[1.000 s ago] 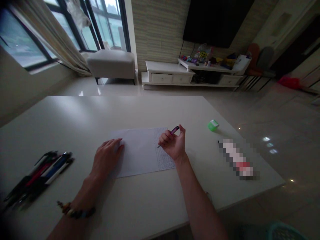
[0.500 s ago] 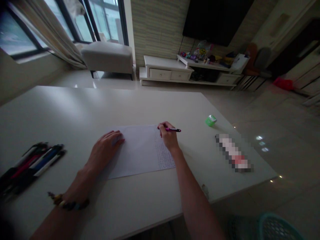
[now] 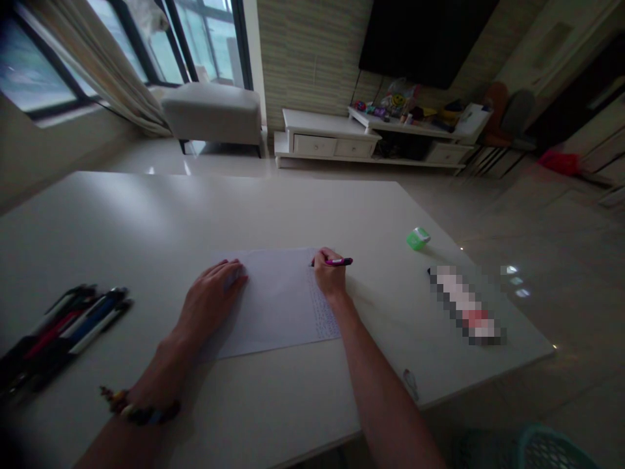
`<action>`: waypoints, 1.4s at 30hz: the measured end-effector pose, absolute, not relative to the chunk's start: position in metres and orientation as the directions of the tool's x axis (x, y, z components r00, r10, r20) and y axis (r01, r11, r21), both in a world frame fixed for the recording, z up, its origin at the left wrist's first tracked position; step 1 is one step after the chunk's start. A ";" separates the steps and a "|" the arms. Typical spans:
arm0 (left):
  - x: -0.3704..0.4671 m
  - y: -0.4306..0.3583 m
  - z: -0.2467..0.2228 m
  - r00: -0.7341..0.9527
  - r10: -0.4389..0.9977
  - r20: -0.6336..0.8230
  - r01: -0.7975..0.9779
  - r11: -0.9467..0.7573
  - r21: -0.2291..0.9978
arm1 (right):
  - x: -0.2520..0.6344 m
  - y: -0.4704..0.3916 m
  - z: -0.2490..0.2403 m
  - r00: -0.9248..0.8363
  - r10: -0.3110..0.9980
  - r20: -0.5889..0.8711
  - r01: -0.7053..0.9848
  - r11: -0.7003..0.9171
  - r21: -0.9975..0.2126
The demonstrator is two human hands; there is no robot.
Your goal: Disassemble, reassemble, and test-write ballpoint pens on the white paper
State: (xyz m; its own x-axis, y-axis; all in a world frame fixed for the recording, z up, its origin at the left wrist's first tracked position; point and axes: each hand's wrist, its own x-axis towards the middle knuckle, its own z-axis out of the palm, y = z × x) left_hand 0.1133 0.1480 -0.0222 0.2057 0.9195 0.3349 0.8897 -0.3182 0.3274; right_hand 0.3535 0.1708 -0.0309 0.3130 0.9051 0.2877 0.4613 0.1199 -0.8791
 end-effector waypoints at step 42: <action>0.114 0.146 -0.019 0.196 0.938 0.288 0.894 -0.291 0.340 | 0.359 0.171 -0.032 0.422 0.892 0.164 0.218 0.075 -0.973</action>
